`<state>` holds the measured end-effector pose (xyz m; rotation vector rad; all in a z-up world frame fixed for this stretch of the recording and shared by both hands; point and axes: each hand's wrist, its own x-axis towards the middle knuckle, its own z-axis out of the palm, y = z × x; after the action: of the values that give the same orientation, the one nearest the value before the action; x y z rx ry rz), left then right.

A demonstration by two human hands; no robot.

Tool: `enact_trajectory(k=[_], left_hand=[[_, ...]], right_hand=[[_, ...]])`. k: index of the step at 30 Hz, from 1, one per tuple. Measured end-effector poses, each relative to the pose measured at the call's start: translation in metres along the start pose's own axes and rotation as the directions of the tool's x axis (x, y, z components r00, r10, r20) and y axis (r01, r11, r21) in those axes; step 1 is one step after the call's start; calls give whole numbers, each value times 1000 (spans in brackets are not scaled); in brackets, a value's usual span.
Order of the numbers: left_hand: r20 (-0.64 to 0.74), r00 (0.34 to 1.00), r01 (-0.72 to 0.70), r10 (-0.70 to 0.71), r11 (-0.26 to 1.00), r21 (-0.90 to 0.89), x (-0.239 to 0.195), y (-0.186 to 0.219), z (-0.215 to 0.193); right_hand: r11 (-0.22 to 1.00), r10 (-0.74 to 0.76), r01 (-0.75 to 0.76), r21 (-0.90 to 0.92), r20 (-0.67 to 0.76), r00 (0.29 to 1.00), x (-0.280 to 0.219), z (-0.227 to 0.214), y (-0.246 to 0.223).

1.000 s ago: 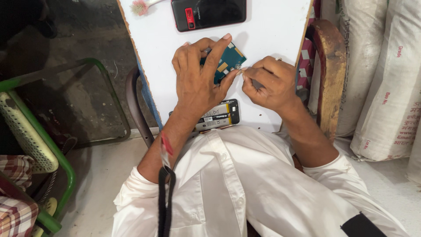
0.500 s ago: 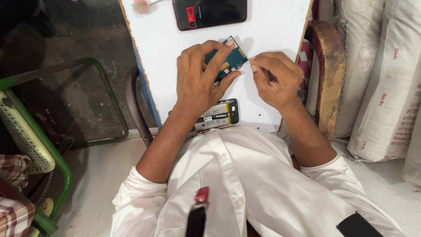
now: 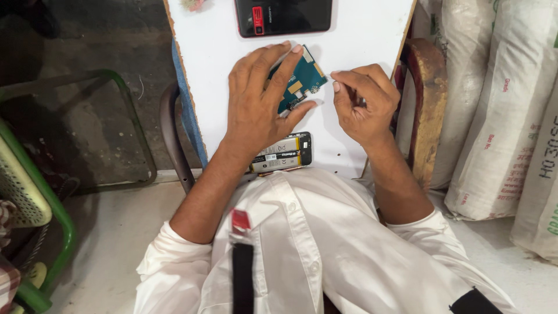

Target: The person uses a small tool to scrape a component on a green circuit board, then sets the board aside. They connect a white charging cable to a disassembled smartphone chassis and later attach a black screen assembly to the chassis while it remains connected to the cable.

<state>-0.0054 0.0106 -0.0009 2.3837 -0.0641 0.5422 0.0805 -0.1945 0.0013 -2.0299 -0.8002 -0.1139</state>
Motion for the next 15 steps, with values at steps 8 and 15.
enact_trajectory(k=[8,15], left_hand=[[91,987,129,-136,989,78,-2,9,-17],[161,985,63,-63,998,2,19,8,-26]], right_hand=[[996,-68,66,60,21,998,-1,-2,8],[991,-113,105,78,106,988,-1,-5,4]])
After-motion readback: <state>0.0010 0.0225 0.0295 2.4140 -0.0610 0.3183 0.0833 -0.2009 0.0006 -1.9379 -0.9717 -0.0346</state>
